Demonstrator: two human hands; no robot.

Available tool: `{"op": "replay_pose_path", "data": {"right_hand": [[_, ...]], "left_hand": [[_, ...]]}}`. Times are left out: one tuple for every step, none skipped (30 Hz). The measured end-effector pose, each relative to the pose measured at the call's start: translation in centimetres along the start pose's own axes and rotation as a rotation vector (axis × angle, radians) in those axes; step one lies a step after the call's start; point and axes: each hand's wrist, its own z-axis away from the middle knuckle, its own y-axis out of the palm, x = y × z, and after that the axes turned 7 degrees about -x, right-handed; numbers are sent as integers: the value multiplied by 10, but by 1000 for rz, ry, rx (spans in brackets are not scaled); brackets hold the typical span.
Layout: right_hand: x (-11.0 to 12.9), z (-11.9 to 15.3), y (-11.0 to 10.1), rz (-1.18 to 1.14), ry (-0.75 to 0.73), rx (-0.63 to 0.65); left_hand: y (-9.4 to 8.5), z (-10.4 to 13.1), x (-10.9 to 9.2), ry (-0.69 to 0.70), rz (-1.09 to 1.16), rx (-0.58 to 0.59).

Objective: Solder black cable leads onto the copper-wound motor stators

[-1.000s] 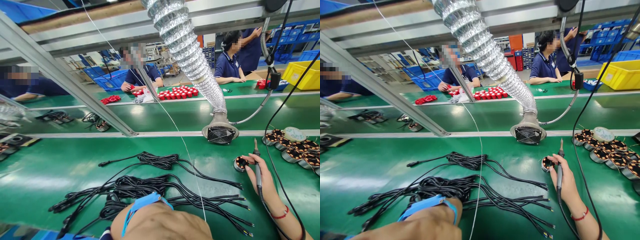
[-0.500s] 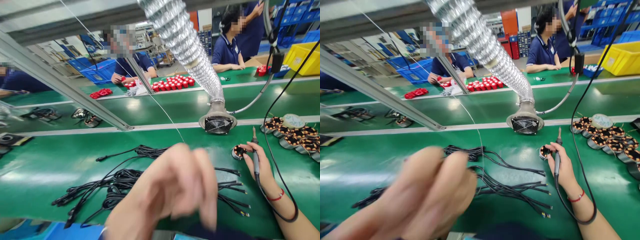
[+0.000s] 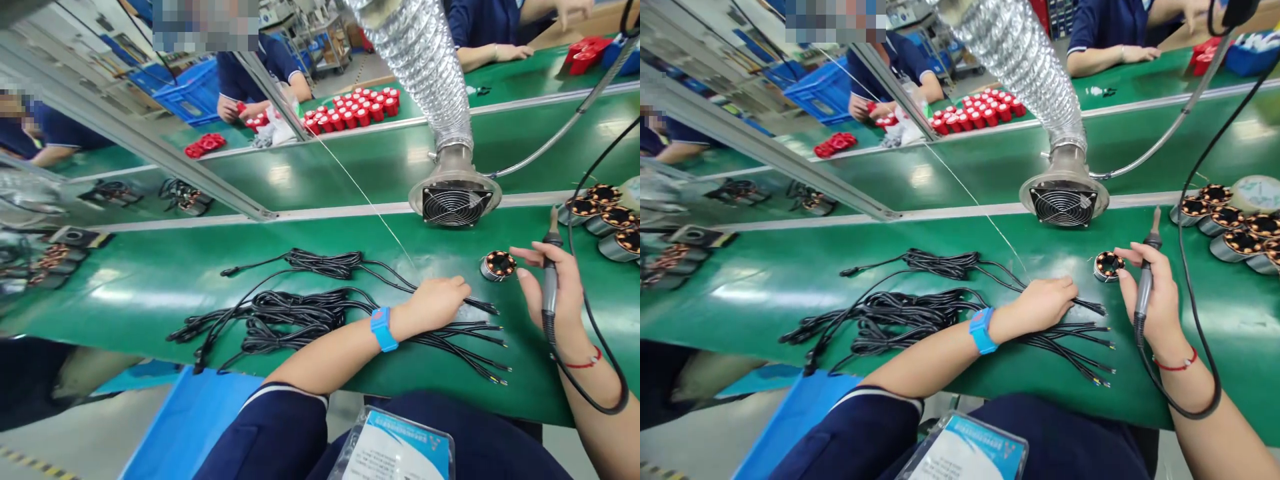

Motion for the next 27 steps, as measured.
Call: {"op": "replay_pose_path", "data": {"right_hand": [[1,-1,0,6,-15,-10],[3,-1,0,11,-22,-17],[4,-1,-1,14,-22,-19],[5,-1,0,17,-13,-18],[7,-1,0,20,3,-14],[7,0,0,22,17,-12],[8,1,1,24,28,-16],[9,2,3,17,36,-24],[9,3,4,-13,47,-31],[9,5,7,-60,62,-36],[10,6,9,-111,78,-36],[11,8,12,-166,100,-33],[12,10,15,-219,125,-26],[13,11,18,-264,151,-22],[15,13,21,-297,176,-22],[17,13,23,-324,198,-27],[20,14,25,-355,218,-34],[22,14,26,-385,234,-40],[25,14,27,-411,244,-43],[28,13,28,-442,255,-44],[30,13,29,-474,264,-43],[32,12,29,-501,272,-40],[34,12,29,-522,277,-39],[36,12,29,-536,283,-39],[36,11,29,-542,287,-40],[37,11,29,-541,288,-39],[36,11,28,-531,288,-37]], "left_hand": [[-5,0,0,13,11,-18],[-12,0,0,15,24,-36],[-20,-1,1,7,45,-54],[-28,-3,2,-4,78,-72],[-35,-5,5,-12,129,-90],[-42,-8,8,-11,202,-110],[-46,-11,12,-3,294,-130],[-49,-14,16,7,397,-151],[-49,-18,19,12,505,-170],[-47,-21,23,4,613,-190],[-43,-23,25,-18,718,-209],[-38,-24,27,-53,818,-225],[-33,-25,28,-92,905,-235],[-28,-25,28,-128,976,-233],[-24,-24,28,-155,1026,-217],[-21,-23,27,-174,1056,-193],[-18,-22,27,-187,1070,-170],[-17,-20,27,-197,1075,-153],[-17,-19,27,-205,1082,-142],[-17,-19,27,-214,1092,-144],[-17,-18,27,-224,1107,-150],[-17,-18,27,-233,1123,-154],[-18,-18,27,-241,1138,-153],[-18,-18,27,-249,1149,-151],[-18,-18,27,-258,1157,-145],[-19,-18,27,-266,1161,-135],[-19,-18,27,-272,1165,-121]]}}
